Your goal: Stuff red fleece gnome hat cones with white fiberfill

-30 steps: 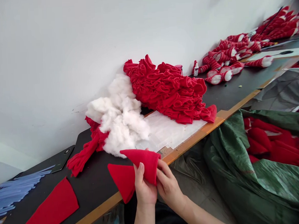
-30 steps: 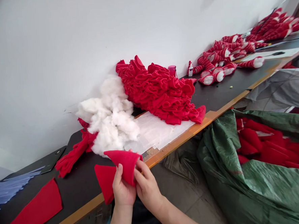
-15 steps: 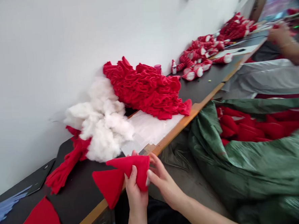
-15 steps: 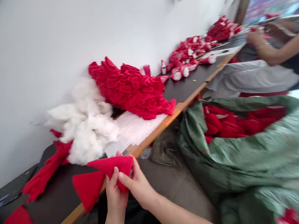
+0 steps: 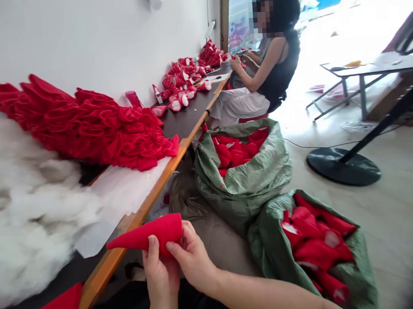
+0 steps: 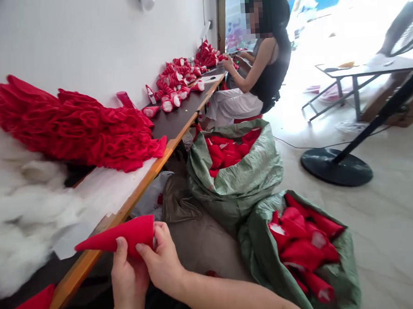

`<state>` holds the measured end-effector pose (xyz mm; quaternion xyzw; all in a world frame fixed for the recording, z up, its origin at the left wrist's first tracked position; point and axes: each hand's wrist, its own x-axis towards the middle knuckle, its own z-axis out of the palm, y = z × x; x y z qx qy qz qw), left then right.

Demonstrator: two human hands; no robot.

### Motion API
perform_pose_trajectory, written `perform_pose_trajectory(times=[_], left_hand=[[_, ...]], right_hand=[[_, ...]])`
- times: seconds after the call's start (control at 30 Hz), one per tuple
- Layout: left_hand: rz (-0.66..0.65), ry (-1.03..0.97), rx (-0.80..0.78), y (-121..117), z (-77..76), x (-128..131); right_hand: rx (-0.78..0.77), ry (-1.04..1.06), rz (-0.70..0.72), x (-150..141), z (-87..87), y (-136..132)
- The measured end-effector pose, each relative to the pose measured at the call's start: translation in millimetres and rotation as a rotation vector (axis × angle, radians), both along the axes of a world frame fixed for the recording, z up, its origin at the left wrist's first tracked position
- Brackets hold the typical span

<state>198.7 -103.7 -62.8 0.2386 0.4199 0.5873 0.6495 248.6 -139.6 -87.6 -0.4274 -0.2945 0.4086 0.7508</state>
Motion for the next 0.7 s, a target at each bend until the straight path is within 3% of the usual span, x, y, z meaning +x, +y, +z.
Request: perform_pose_trajectory(times=[0.1, 0.23, 0.37, 0.47, 0.57, 0.7], left_hand=[[-0.04, -0.024, -0.132, 1, -0.3, 15], [-0.164, 0.088, -0.254, 21, -7.3, 12], [-0.187, 0.232, -0.293, 38, -20.3, -8], [-0.173, 0.316, -0.311, 42, -28.2, -25], [-0.145, 0.353, -0.361, 42, -33.7, -39], [-0.137, 0.389, -0.399, 45, -40.4, -59]], right_hand=[[-0.069, -0.014, -0.021, 34, -15.3, -16], [-0.45, -0.303, -0.326, 119, -69.4, -62], [-0.735, -0.398, -0.71, 234, -131.2, -155], [-0.966, -0.455, -0.904, 298, -164.9, -235], [-1.138, -0.475, -0.869, 327, -191.1, -289], [-1.286, -0.479, -0.738, 329, -229.3, -310]])
